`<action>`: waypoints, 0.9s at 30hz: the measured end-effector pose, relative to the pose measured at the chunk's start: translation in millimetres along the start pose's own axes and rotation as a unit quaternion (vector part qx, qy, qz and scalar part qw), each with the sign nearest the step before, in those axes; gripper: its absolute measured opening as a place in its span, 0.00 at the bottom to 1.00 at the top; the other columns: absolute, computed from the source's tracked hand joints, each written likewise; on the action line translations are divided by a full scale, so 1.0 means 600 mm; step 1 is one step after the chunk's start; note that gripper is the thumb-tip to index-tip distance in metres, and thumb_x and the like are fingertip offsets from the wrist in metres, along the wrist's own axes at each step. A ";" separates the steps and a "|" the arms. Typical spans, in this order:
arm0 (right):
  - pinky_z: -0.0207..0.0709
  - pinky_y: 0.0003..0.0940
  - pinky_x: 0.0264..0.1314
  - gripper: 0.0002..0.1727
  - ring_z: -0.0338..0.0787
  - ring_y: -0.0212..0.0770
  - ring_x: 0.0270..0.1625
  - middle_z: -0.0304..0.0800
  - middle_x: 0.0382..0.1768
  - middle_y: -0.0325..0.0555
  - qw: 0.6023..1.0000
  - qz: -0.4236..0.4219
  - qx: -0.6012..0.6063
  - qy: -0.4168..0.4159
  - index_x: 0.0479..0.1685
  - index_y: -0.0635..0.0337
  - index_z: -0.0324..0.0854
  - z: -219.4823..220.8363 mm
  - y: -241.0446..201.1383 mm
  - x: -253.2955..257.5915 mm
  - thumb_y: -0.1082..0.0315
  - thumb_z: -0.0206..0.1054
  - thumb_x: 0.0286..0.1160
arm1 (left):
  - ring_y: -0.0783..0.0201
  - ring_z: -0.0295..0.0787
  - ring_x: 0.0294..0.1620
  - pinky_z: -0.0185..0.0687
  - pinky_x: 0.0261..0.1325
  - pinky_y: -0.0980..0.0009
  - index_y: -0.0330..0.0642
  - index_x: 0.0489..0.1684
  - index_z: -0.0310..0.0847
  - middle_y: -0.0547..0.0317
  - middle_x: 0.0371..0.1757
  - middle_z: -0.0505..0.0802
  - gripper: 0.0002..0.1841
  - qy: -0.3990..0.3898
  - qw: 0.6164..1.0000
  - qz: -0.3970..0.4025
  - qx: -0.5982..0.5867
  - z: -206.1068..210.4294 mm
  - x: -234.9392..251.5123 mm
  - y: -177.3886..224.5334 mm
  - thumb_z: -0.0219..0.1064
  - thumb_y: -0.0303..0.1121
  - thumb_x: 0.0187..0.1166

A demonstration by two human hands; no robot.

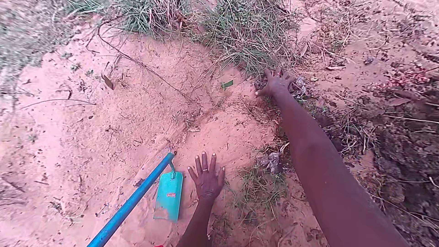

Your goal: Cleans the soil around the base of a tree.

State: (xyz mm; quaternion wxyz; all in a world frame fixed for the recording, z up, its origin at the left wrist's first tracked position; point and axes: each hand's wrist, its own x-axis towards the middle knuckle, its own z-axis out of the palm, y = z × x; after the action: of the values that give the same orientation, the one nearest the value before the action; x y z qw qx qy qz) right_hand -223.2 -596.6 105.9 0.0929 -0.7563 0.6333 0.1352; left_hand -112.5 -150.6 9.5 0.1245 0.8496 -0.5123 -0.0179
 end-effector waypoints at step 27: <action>0.71 0.73 0.71 0.33 0.64 0.77 0.83 0.58 0.87 0.72 0.945 -0.030 0.167 0.278 0.61 0.42 0.90 -0.051 0.315 -0.754 0.51 0.88 0.46 | 0.35 0.35 0.97 0.23 0.85 0.21 0.62 0.96 0.54 0.47 0.97 0.53 0.45 -0.100 0.994 -0.013 -0.046 0.014 0.014 -0.021 0.41 0.73 0.77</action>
State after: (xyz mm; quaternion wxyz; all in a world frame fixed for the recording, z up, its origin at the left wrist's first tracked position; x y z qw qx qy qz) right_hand -479.5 -218.2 286.3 0.0421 -0.7563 0.6241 -0.1914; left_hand -98.7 -154.0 -0.8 0.1118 0.8435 -0.5095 -0.1281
